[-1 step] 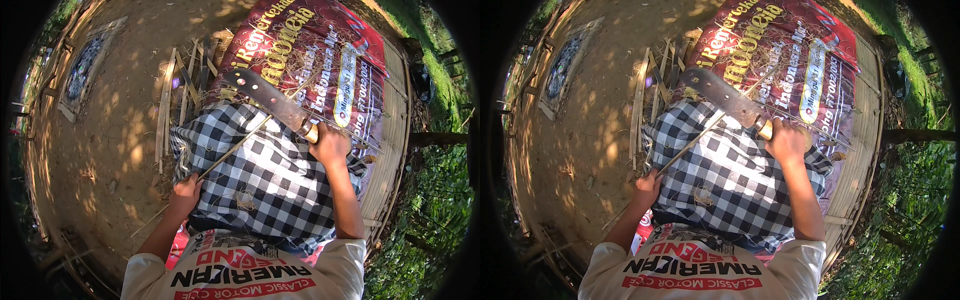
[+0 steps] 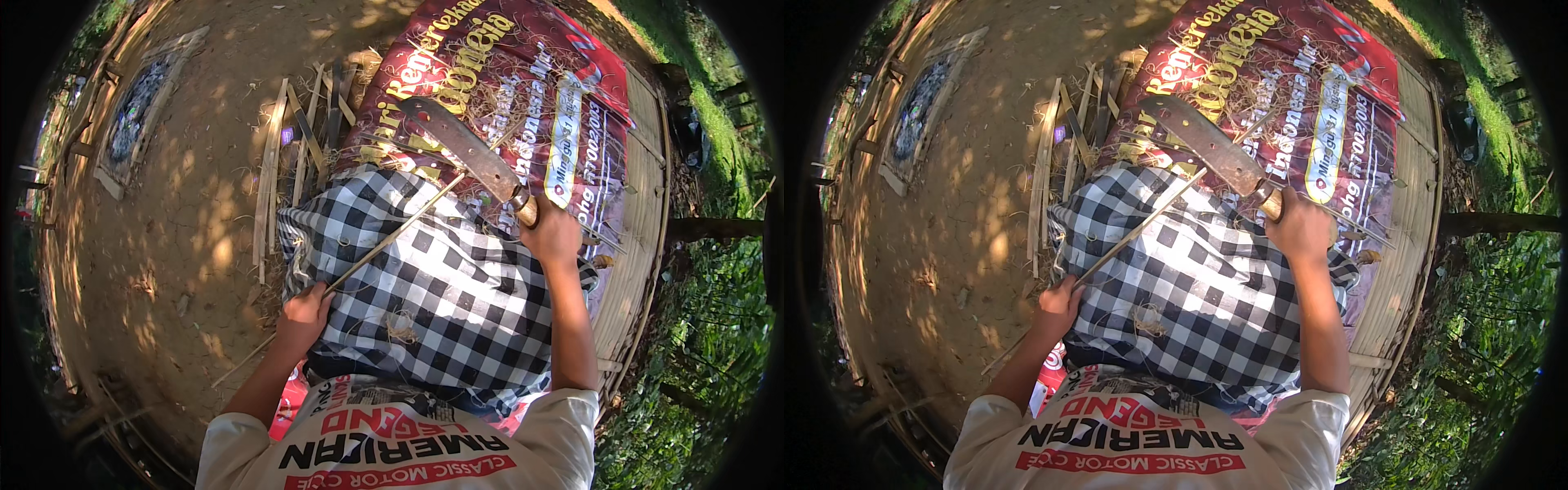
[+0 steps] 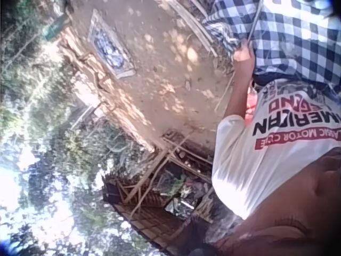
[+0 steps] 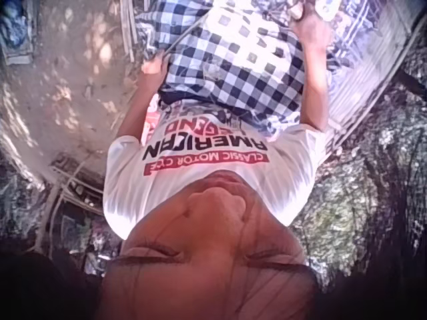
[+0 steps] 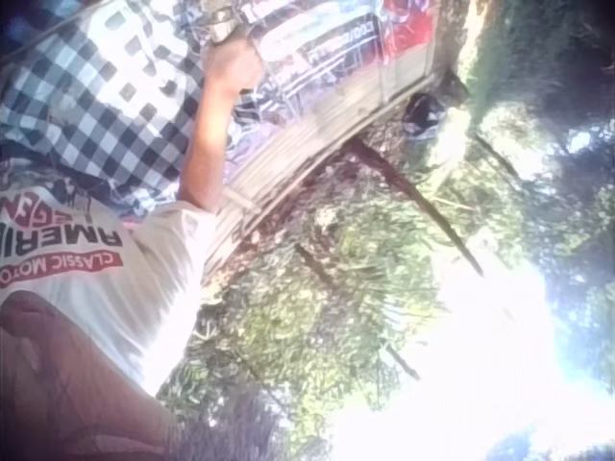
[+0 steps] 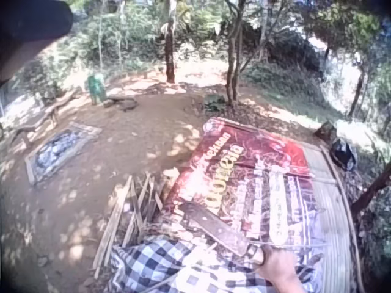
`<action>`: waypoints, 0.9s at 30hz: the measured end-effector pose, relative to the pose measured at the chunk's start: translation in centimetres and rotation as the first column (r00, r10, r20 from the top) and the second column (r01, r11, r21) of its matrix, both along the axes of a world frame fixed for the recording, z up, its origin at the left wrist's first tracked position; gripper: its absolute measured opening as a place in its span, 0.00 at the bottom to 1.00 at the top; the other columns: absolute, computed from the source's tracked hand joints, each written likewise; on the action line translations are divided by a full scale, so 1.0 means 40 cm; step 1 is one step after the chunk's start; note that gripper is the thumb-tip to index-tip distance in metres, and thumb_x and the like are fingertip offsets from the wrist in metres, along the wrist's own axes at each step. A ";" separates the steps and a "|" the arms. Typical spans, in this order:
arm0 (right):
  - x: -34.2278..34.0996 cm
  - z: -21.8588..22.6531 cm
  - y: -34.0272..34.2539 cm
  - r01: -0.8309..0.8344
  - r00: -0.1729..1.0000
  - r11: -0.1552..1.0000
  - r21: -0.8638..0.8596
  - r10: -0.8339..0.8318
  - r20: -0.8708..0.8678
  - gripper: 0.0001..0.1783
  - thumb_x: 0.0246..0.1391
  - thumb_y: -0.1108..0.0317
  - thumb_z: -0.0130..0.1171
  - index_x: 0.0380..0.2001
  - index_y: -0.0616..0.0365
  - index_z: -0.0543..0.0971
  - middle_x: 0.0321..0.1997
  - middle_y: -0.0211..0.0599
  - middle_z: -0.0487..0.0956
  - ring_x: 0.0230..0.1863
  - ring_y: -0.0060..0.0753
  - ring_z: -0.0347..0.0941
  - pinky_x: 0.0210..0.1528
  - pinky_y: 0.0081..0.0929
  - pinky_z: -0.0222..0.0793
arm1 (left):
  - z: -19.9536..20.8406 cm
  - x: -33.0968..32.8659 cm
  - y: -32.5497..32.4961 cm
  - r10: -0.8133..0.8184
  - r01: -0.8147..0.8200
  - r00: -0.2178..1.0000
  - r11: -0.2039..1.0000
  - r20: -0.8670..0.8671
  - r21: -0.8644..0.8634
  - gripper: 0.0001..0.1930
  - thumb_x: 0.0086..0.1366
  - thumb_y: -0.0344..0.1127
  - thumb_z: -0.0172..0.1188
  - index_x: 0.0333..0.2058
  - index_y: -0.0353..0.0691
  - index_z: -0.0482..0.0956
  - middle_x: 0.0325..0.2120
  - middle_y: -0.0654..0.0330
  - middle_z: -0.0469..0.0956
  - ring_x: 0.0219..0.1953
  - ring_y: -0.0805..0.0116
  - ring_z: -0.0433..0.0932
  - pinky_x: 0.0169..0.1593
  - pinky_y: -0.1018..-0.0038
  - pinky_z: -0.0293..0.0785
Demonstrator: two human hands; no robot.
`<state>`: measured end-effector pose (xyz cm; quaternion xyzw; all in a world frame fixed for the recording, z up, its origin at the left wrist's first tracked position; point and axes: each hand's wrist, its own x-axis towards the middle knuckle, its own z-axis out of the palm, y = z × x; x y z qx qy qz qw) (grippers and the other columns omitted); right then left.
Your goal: The person shaves a piece of bamboo by hand using a cleaver-like knife, repeatedly sliding the blade along the length of the wood to strip away material.
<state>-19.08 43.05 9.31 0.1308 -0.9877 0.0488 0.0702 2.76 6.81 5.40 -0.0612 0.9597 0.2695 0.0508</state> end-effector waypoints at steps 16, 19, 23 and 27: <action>0.031 -0.006 -0.078 -0.439 0.898 0.898 -0.020 0.439 -0.019 0.20 0.28 0.63 0.69 0.26 0.54 0.70 0.24 0.38 0.74 0.26 0.45 0.75 0.32 0.37 0.71 | -0.029 0.004 -0.008 -0.010 0.009 0.998 1.000 -0.069 -0.014 0.08 0.62 0.33 0.57 0.34 0.37 0.70 0.23 0.47 0.76 0.26 0.44 0.77 0.27 0.57 0.72; -0.056 -0.011 0.050 -0.101 0.988 0.995 -0.003 0.100 -0.114 0.21 0.31 0.60 0.69 0.29 0.56 0.73 0.22 0.39 0.77 0.24 0.45 0.76 0.29 0.39 0.71 | -0.031 0.000 -0.004 -0.007 0.009 0.993 1.000 -0.116 0.017 0.08 0.62 0.34 0.57 0.33 0.37 0.70 0.23 0.46 0.76 0.26 0.45 0.77 0.27 0.56 0.72; -0.067 0.040 0.083 0.089 0.996 0.983 0.162 -0.091 0.002 0.20 0.37 0.59 0.66 0.32 0.56 0.74 0.25 0.41 0.80 0.26 0.45 0.78 0.27 0.40 0.73 | -0.001 -0.031 0.003 -0.032 0.031 0.999 0.999 -0.030 -0.020 0.08 0.63 0.36 0.56 0.32 0.37 0.70 0.23 0.46 0.76 0.25 0.45 0.77 0.27 0.56 0.71; 0.004 0.058 -0.023 0.031 0.994 0.994 0.105 -0.042 0.102 0.19 0.37 0.59 0.65 0.30 0.57 0.72 0.28 0.44 0.80 0.27 0.46 0.79 0.30 0.41 0.73 | -0.015 -0.003 0.002 -0.019 0.016 0.996 0.999 -0.084 -0.032 0.09 0.63 0.36 0.56 0.33 0.36 0.70 0.22 0.47 0.76 0.25 0.45 0.76 0.27 0.57 0.71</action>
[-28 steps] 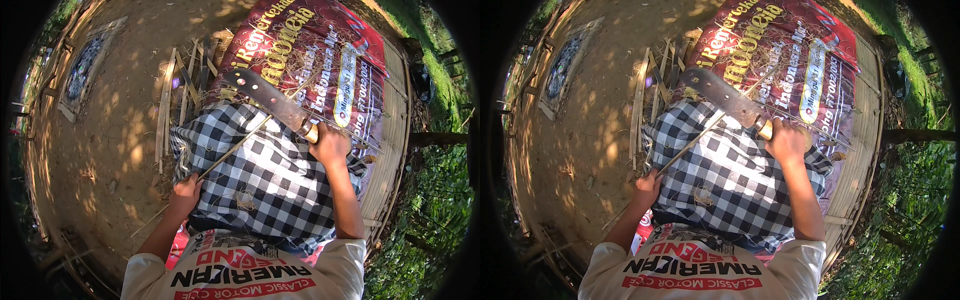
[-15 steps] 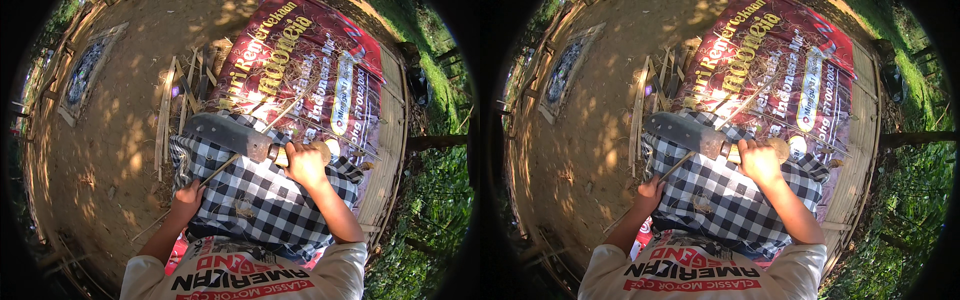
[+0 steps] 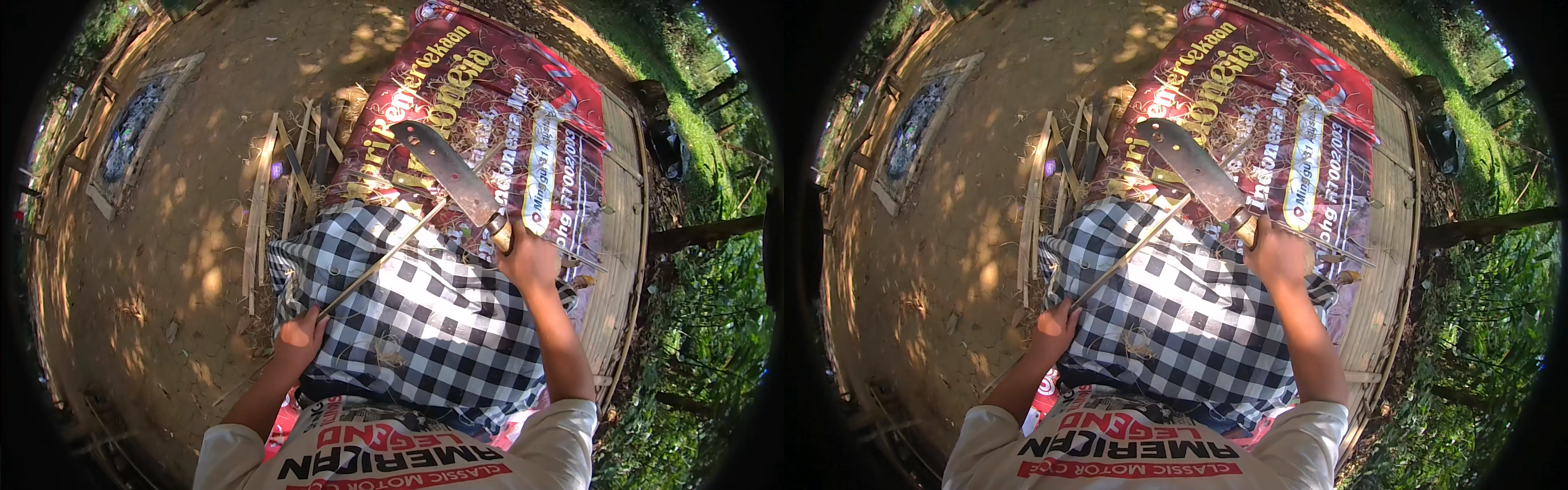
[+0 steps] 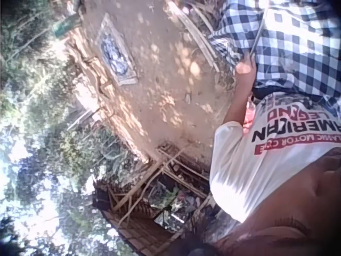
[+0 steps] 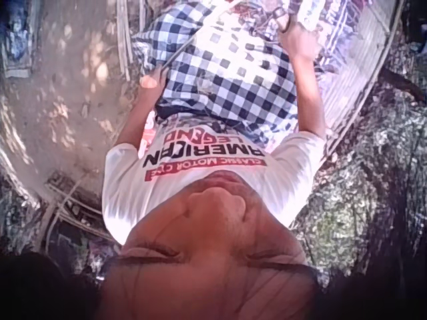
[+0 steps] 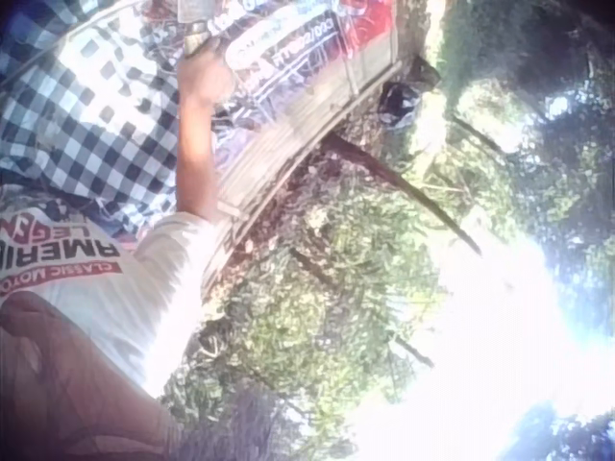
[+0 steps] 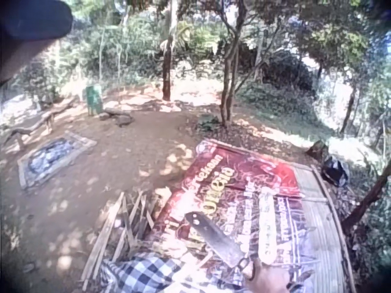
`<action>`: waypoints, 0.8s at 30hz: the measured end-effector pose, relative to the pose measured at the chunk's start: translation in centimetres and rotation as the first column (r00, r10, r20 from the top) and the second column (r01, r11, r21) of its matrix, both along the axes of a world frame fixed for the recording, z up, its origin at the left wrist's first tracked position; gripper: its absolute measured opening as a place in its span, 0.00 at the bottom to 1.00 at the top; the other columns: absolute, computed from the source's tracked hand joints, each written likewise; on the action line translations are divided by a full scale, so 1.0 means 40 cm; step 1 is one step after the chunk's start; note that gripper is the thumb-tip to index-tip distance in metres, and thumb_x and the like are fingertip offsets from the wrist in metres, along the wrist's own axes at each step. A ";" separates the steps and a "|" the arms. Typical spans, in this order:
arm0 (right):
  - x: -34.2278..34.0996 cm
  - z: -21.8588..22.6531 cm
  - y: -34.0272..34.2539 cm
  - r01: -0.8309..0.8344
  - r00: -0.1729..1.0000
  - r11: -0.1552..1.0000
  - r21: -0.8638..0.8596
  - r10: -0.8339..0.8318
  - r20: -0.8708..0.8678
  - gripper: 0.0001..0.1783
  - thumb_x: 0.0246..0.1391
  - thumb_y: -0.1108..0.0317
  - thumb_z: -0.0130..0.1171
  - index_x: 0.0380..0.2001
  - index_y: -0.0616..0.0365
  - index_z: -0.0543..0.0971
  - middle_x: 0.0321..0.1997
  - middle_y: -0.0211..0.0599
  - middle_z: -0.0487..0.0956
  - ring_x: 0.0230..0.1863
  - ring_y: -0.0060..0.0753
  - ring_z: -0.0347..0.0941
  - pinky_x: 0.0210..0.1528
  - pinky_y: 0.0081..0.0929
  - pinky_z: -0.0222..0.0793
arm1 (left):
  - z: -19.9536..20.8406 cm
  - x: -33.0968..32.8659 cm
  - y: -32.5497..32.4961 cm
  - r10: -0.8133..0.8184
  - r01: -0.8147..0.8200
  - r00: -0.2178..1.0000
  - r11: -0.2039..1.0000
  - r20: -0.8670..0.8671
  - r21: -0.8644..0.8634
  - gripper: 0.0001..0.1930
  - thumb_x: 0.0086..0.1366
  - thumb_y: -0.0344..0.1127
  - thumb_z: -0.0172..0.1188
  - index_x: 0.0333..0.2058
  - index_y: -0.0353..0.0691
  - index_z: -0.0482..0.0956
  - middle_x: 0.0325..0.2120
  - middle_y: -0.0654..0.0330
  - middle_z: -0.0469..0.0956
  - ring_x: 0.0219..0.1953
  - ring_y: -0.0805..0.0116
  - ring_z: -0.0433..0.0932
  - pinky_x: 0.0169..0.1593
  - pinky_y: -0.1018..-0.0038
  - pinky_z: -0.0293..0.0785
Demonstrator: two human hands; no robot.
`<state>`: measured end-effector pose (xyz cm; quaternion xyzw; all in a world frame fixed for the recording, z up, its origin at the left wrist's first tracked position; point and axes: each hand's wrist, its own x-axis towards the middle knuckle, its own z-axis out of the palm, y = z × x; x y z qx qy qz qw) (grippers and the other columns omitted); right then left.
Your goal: The person shaves a piece of bamboo by hand using a cleaver-like knife, repeatedly sliding the blade along the length of the wood to strip away material.
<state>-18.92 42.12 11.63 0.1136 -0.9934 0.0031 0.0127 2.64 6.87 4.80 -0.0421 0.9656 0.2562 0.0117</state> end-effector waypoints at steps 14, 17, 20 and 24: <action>-0.112 0.049 0.198 0.334 0.928 0.938 -0.091 -0.344 -0.142 0.16 0.42 0.64 0.60 0.32 0.65 0.75 0.28 0.55 0.79 0.32 0.58 0.77 0.35 0.46 0.73 | -0.041 0.000 -0.021 0.010 -0.009 1.000 0.997 -0.018 0.072 0.10 0.63 0.36 0.56 0.34 0.35 0.71 0.23 0.45 0.77 0.26 0.44 0.77 0.29 0.55 0.72; -0.082 0.010 0.260 0.381 0.910 0.874 -0.302 -0.412 -0.044 0.18 0.40 0.66 0.61 0.35 0.67 0.76 0.27 0.55 0.79 0.30 0.55 0.77 0.33 0.42 0.71 | -0.046 0.008 -0.010 0.083 -0.081 0.996 0.994 -0.018 0.076 0.09 0.63 0.35 0.55 0.35 0.36 0.71 0.23 0.45 0.76 0.26 0.44 0.77 0.28 0.55 0.72; -0.021 -0.031 0.264 0.348 0.925 0.731 -0.587 -0.371 0.085 0.16 0.38 0.70 0.60 0.33 0.67 0.76 0.24 0.48 0.78 0.25 0.44 0.75 0.30 0.37 0.69 | -0.034 0.001 -0.009 0.069 -0.065 0.996 0.995 -0.052 0.072 0.09 0.63 0.35 0.55 0.37 0.35 0.71 0.23 0.44 0.76 0.26 0.43 0.76 0.28 0.55 0.72; 0.051 -0.004 0.131 0.247 0.968 0.486 -0.838 -0.170 0.186 0.11 0.39 0.74 0.60 0.29 0.64 0.72 0.20 0.32 0.71 0.21 0.22 0.65 0.25 0.27 0.62 | -0.040 0.014 -0.006 0.062 -0.060 0.997 0.998 -0.047 0.030 0.10 0.62 0.34 0.55 0.39 0.34 0.69 0.24 0.46 0.77 0.26 0.44 0.77 0.28 0.56 0.72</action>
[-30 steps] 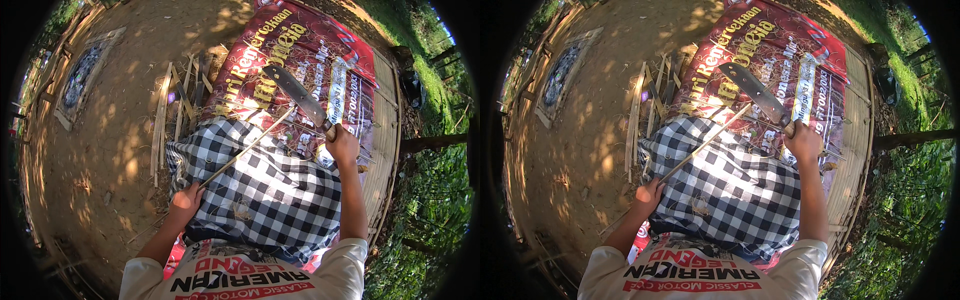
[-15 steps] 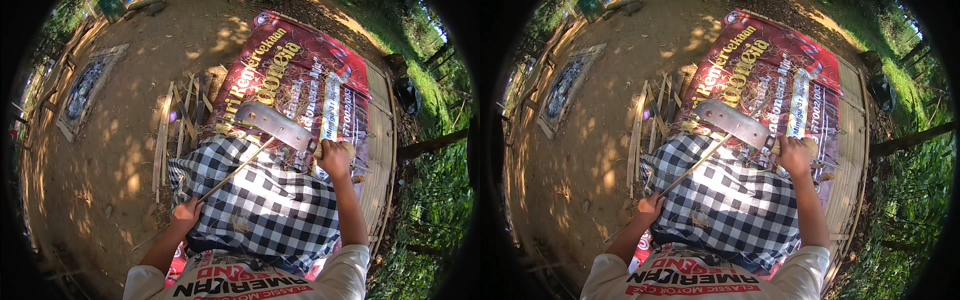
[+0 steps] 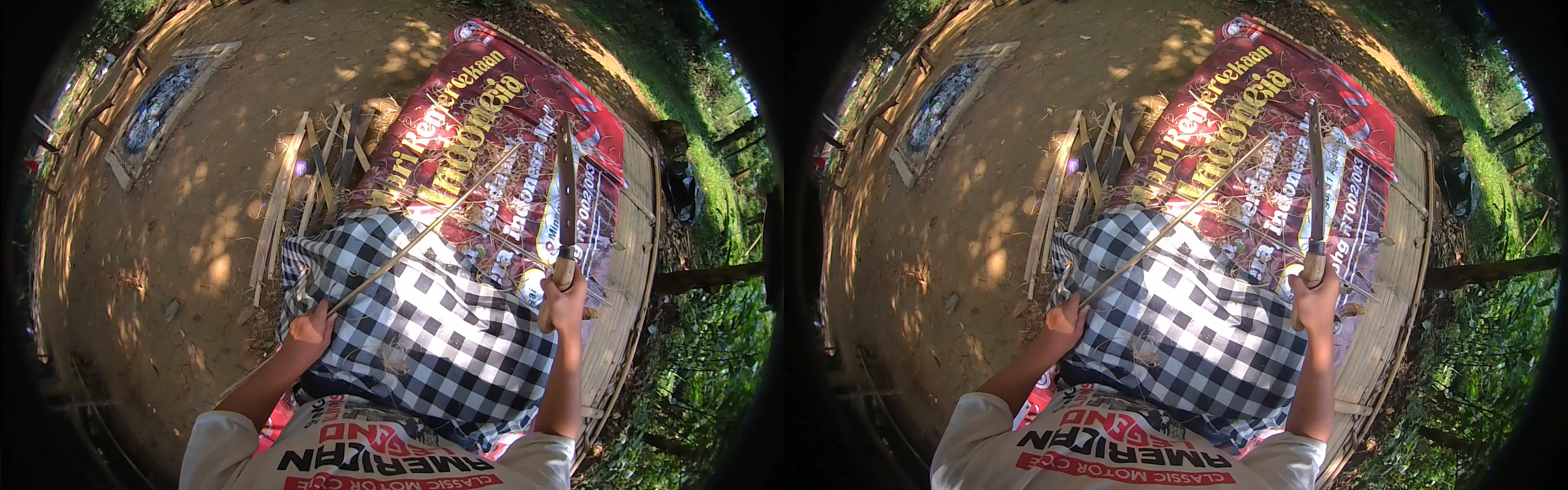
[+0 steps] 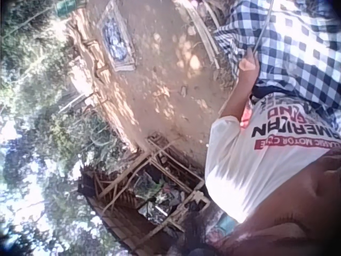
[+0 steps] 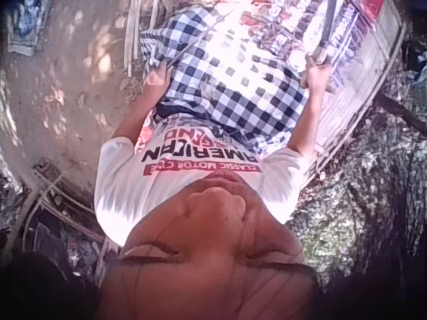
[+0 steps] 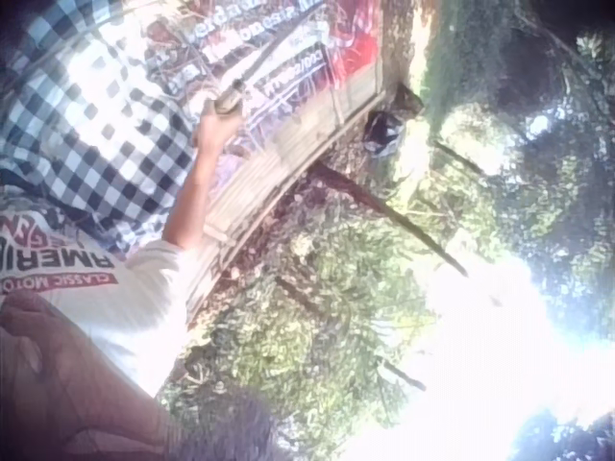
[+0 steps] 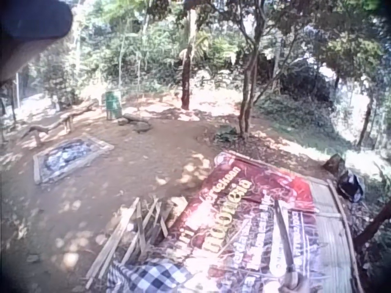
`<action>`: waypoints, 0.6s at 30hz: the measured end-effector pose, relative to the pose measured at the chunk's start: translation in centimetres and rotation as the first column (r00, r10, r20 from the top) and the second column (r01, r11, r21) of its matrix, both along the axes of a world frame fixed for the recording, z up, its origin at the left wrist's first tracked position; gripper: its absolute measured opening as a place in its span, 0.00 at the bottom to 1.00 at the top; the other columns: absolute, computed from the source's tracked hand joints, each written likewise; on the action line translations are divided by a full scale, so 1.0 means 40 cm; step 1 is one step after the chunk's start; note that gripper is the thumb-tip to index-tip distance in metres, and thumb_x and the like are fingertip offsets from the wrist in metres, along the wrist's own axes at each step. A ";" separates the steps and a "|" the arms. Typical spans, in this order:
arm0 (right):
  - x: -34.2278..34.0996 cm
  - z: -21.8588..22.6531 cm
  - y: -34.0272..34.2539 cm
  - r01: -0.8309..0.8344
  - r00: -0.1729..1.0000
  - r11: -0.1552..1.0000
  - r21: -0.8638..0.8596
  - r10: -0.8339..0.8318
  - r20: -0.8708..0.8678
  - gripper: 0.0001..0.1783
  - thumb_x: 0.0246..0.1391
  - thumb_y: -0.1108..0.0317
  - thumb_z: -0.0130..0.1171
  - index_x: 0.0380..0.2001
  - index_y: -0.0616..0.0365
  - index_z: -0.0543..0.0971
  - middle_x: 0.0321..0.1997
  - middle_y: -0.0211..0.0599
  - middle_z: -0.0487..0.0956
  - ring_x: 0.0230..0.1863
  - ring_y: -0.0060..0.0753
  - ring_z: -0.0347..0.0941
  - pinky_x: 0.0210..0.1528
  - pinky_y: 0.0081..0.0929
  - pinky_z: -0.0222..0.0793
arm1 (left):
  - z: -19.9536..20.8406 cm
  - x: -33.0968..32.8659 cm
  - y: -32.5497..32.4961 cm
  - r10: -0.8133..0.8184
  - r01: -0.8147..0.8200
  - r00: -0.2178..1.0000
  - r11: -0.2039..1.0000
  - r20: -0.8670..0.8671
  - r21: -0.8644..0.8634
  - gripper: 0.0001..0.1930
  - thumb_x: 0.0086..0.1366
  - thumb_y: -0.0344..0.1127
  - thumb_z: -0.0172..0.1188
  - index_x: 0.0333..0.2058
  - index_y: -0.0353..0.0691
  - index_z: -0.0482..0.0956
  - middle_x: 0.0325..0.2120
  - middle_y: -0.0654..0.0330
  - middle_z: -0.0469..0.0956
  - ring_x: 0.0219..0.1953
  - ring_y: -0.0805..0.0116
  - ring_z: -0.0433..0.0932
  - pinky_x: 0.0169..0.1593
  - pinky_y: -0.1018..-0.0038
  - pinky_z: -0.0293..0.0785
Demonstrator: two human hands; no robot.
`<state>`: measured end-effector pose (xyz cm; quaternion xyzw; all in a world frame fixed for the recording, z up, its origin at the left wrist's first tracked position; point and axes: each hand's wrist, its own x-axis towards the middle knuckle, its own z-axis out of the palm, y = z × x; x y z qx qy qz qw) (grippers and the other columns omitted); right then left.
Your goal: The person shaves a piece of bamboo by hand using a cleaver-like knife, repeatedly sliding the blade along the length of the wood to strip away material.
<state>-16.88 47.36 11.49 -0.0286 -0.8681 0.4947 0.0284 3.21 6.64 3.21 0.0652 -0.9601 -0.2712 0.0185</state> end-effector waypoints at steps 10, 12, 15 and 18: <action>0.078 0.027 -0.294 -0.460 0.847 0.608 0.647 0.518 0.115 0.18 0.36 0.63 0.65 0.35 0.51 0.74 0.29 0.40 0.80 0.28 0.48 0.78 0.29 0.42 0.74 | 0.030 -0.008 -0.014 -0.117 0.118 0.993 0.989 0.012 -0.088 0.08 0.62 0.34 0.54 0.34 0.37 0.68 0.23 0.51 0.75 0.23 0.48 0.76 0.25 0.57 0.71; 0.081 0.039 -0.320 -0.448 0.857 0.645 0.619 0.506 0.093 0.16 0.36 0.67 0.64 0.33 0.53 0.76 0.21 0.49 0.77 0.26 0.55 0.76 0.30 0.45 0.72 | 0.029 -0.008 -0.020 -0.122 0.121 0.993 0.990 -0.006 -0.075 0.08 0.62 0.34 0.54 0.34 0.37 0.68 0.22 0.52 0.75 0.23 0.49 0.76 0.25 0.57 0.71; 0.059 0.031 -0.294 -0.367 0.880 0.669 0.647 0.475 0.008 0.17 0.34 0.69 0.65 0.32 0.55 0.75 0.26 0.46 0.78 0.28 0.53 0.76 0.32 0.43 0.71 | 0.037 -0.008 -0.015 -0.100 0.100 0.995 0.993 0.007 -0.060 0.08 0.61 0.34 0.55 0.33 0.37 0.68 0.22 0.52 0.75 0.22 0.50 0.77 0.24 0.59 0.72; 0.023 0.032 -0.252 -0.260 0.905 0.654 0.710 0.422 -0.057 0.19 0.32 0.69 0.68 0.32 0.55 0.74 0.27 0.42 0.78 0.28 0.50 0.76 0.30 0.41 0.70 | 0.034 -0.010 -0.008 -0.066 0.066 0.998 0.997 -0.009 -0.029 0.09 0.59 0.34 0.57 0.33 0.37 0.69 0.21 0.51 0.75 0.22 0.50 0.77 0.25 0.59 0.73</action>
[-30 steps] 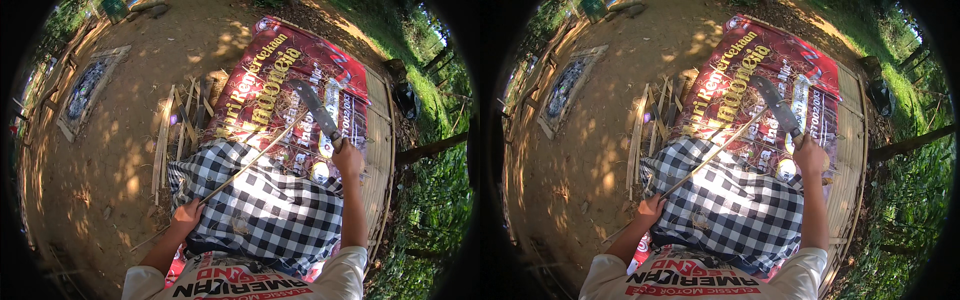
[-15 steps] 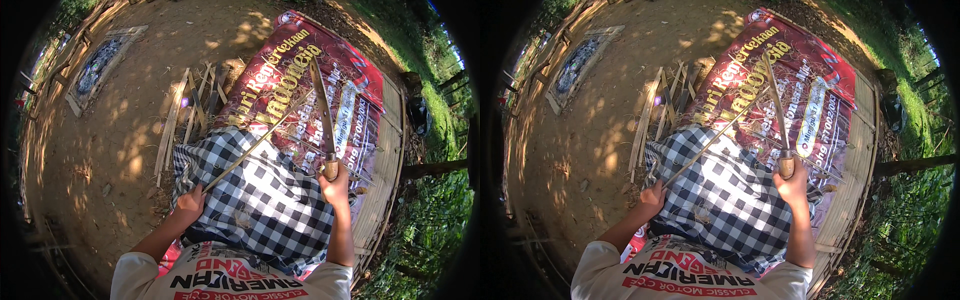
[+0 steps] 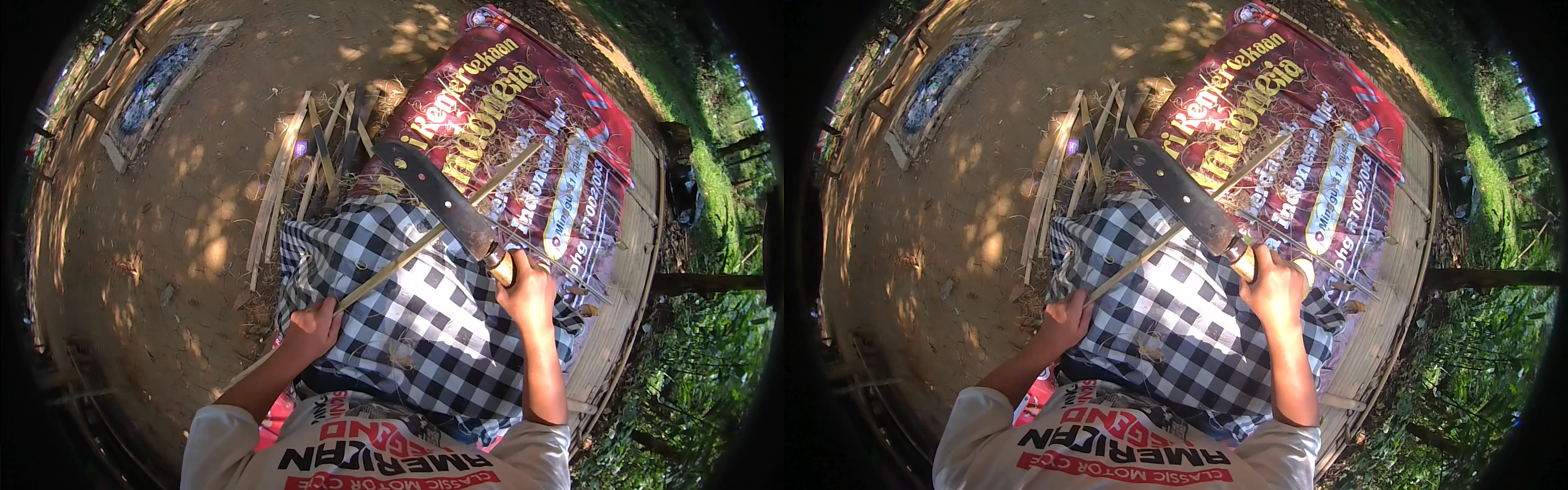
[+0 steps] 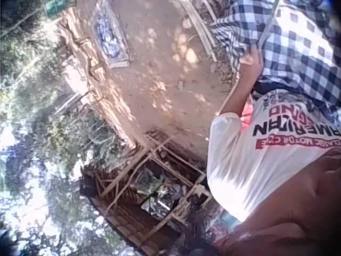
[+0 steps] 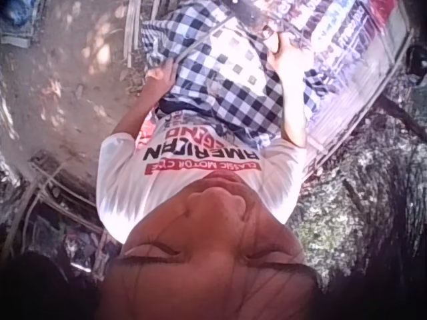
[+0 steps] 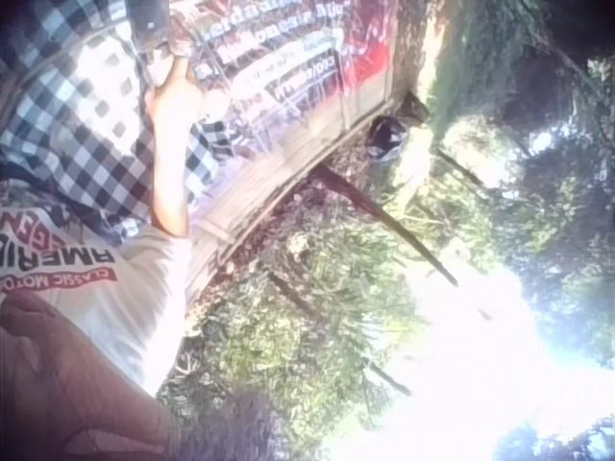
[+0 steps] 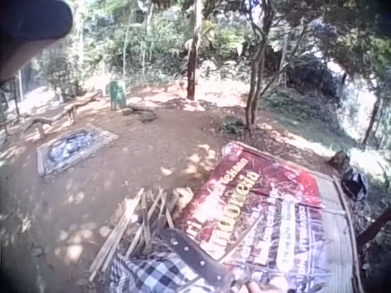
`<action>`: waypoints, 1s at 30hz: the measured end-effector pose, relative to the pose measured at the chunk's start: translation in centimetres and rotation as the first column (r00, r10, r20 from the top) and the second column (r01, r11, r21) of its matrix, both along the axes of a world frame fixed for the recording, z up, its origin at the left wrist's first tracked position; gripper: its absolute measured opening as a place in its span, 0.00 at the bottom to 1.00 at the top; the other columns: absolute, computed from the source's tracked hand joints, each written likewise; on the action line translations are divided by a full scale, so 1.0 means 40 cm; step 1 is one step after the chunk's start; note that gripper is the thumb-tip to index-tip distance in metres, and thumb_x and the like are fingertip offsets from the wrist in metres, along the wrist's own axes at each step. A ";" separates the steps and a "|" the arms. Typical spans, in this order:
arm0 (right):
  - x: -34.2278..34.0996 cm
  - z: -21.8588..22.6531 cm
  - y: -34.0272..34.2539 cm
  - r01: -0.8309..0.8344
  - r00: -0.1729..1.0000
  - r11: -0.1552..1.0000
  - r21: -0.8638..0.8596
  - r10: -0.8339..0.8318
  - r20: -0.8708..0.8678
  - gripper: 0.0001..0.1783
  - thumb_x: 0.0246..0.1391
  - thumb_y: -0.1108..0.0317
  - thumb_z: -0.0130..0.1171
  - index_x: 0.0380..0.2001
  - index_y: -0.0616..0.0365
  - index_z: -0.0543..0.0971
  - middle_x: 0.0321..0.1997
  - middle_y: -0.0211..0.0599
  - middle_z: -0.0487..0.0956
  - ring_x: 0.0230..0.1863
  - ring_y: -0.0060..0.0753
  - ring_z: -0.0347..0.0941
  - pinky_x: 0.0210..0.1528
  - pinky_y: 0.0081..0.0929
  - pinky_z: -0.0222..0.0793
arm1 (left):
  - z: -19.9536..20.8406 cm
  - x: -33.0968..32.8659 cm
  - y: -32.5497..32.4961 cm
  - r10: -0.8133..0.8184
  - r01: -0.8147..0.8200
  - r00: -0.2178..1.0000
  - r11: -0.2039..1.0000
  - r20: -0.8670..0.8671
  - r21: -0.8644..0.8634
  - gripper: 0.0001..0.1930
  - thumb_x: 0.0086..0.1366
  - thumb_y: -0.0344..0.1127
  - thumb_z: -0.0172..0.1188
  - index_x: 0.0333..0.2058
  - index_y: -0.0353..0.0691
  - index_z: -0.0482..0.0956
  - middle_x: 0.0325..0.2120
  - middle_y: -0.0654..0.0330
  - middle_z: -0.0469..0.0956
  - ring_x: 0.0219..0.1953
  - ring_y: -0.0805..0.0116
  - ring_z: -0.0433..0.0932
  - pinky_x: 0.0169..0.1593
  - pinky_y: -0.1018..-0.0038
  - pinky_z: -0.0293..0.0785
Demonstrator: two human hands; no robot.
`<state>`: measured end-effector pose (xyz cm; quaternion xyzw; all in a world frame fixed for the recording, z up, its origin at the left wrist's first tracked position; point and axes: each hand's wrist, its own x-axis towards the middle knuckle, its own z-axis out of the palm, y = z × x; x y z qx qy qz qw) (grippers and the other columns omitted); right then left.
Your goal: The person shaves a piece of bamboo by hand using a cleaver-like knife, repeatedly sliding the blade along the length of the wood to strip away material.
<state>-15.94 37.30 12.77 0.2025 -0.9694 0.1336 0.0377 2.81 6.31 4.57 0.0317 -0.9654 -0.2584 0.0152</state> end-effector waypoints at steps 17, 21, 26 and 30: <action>0.014 -0.011 0.064 0.401 0.822 0.580 -0.709 0.114 0.558 0.06 0.47 0.79 0.57 0.30 0.63 0.73 0.23 0.29 0.73 0.22 0.19 0.69 0.25 0.20 0.65 | -0.033 -0.027 -0.040 0.017 -0.021 0.999 0.994 0.034 0.104 0.17 0.58 0.43 0.61 0.34 0.38 0.67 0.16 0.51 0.75 0.19 0.51 0.77 0.24 0.61 0.73; 0.029 -0.035 0.085 0.386 0.882 0.629 -0.675 -0.037 0.470 0.06 0.49 0.76 0.61 0.29 0.64 0.74 0.21 0.30 0.74 0.21 0.20 0.70 0.25 0.21 0.66 | -0.045 -0.042 -0.059 -0.031 0.029 0.999 0.994 0.021 0.103 0.18 0.57 0.44 0.63 0.35 0.37 0.68 0.14 0.51 0.74 0.18 0.50 0.76 0.23 0.60 0.73; 0.052 -0.070 0.059 0.551 0.808 0.417 -0.723 -0.051 0.586 0.10 0.48 0.80 0.62 0.30 0.64 0.70 0.21 0.33 0.74 0.19 0.23 0.70 0.22 0.24 0.68 | -0.065 -0.040 -0.068 -0.072 0.073 0.997 0.994 -0.013 0.080 0.19 0.57 0.43 0.63 0.38 0.35 0.69 0.14 0.51 0.74 0.18 0.50 0.76 0.23 0.61 0.72; 0.084 -0.100 0.048 0.662 0.727 0.314 -0.681 -0.045 0.686 0.11 0.46 0.84 0.59 0.32 0.65 0.70 0.22 0.36 0.74 0.18 0.26 0.71 0.22 0.26 0.71 | -0.067 -0.045 -0.082 -0.102 0.100 0.994 0.993 0.025 0.065 0.20 0.58 0.43 0.63 0.39 0.34 0.69 0.15 0.51 0.74 0.18 0.50 0.76 0.23 0.61 0.73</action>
